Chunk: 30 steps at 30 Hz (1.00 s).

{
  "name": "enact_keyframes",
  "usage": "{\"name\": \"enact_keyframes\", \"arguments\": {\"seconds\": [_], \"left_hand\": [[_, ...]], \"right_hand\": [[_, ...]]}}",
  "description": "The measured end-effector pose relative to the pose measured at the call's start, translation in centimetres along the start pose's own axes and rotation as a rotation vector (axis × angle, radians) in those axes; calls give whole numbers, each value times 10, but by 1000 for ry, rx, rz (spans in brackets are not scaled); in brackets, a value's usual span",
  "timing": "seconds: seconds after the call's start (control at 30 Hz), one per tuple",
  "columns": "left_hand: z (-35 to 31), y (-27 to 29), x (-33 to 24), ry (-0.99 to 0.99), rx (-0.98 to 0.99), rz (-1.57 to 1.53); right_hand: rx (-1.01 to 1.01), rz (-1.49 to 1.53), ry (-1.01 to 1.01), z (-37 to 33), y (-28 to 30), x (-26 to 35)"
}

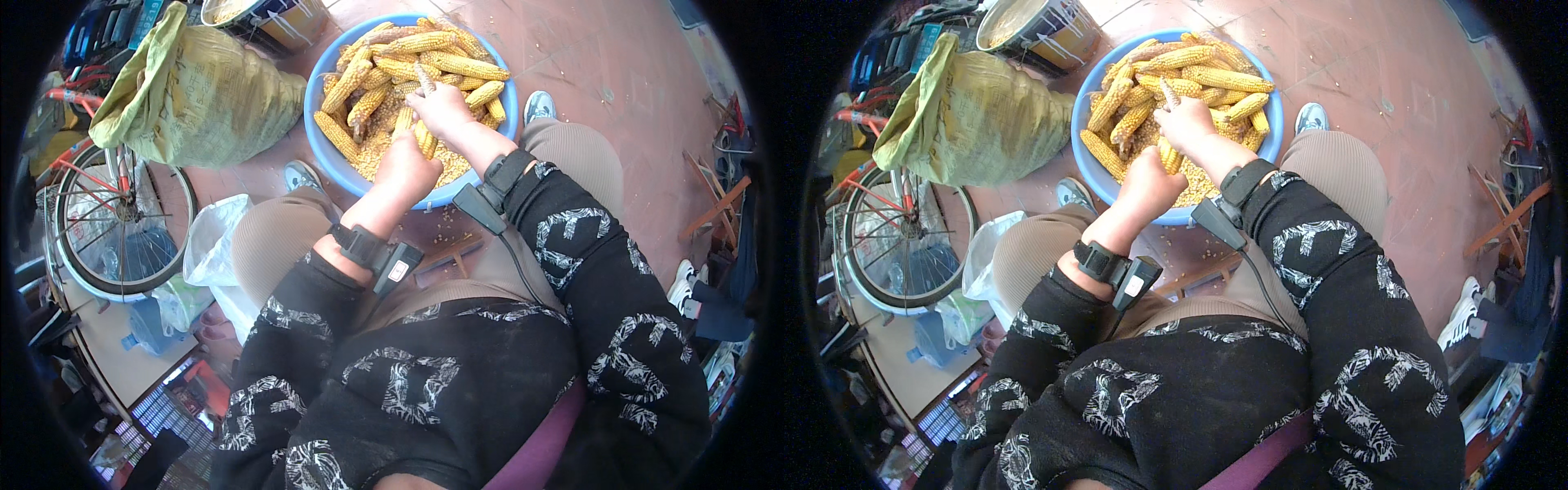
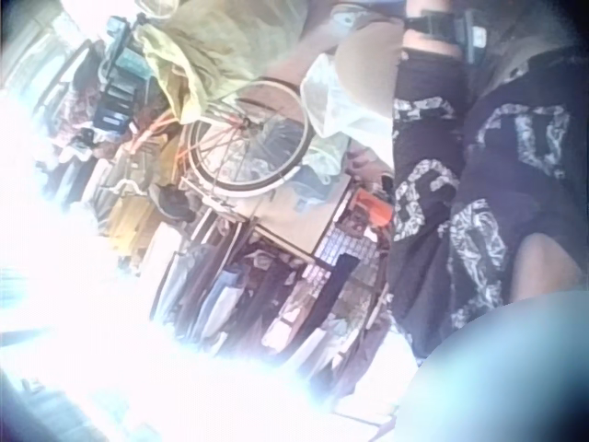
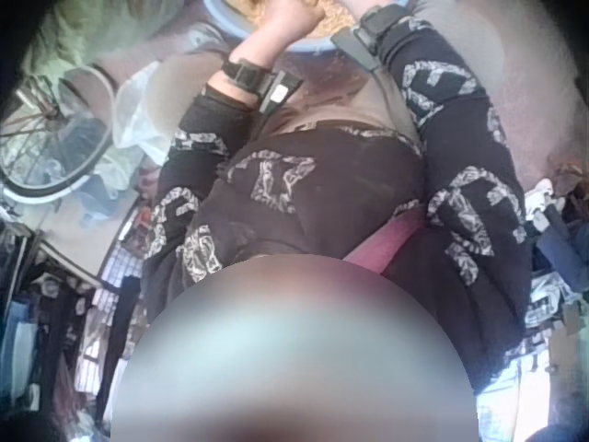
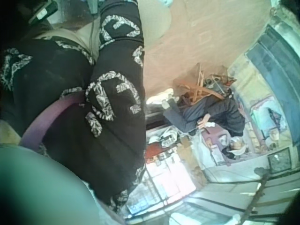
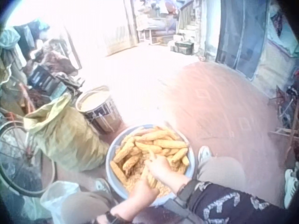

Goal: The person sits and repeatedly shucks dried corn cobs by hand, removing kernels into a blue basin. The person handles multiple cobs one at a time, rotating them to strip kernels until the cob is bare, then places the cob back into the basin.

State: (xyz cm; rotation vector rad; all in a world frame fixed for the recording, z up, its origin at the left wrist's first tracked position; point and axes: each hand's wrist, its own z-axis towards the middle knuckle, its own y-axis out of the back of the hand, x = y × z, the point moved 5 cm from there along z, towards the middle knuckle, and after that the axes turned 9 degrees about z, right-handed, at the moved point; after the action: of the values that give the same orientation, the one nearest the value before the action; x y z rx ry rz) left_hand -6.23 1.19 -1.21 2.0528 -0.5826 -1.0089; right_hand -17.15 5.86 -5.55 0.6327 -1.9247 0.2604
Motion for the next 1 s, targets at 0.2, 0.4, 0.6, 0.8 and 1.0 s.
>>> {"name": "enact_keyframes", "arguments": {"seconds": [0.2,0.4,0.6,0.8,1.0], "left_hand": [[3,-4,7,66,438,-1126],[17,-9,15,80,83,-496],[13,-12,14,20,-24,-232],[10,-7,18,136,147,-555],[10,-1,22,136,264,-943]], "right_hand": [[253,708,-233,-1,1,16],[229,126,60,-8,-9,24],[42,-128,115,3,-12,12],[22,-31,84,7,-16,18],[271,666,-217,6,-16,22]]}}
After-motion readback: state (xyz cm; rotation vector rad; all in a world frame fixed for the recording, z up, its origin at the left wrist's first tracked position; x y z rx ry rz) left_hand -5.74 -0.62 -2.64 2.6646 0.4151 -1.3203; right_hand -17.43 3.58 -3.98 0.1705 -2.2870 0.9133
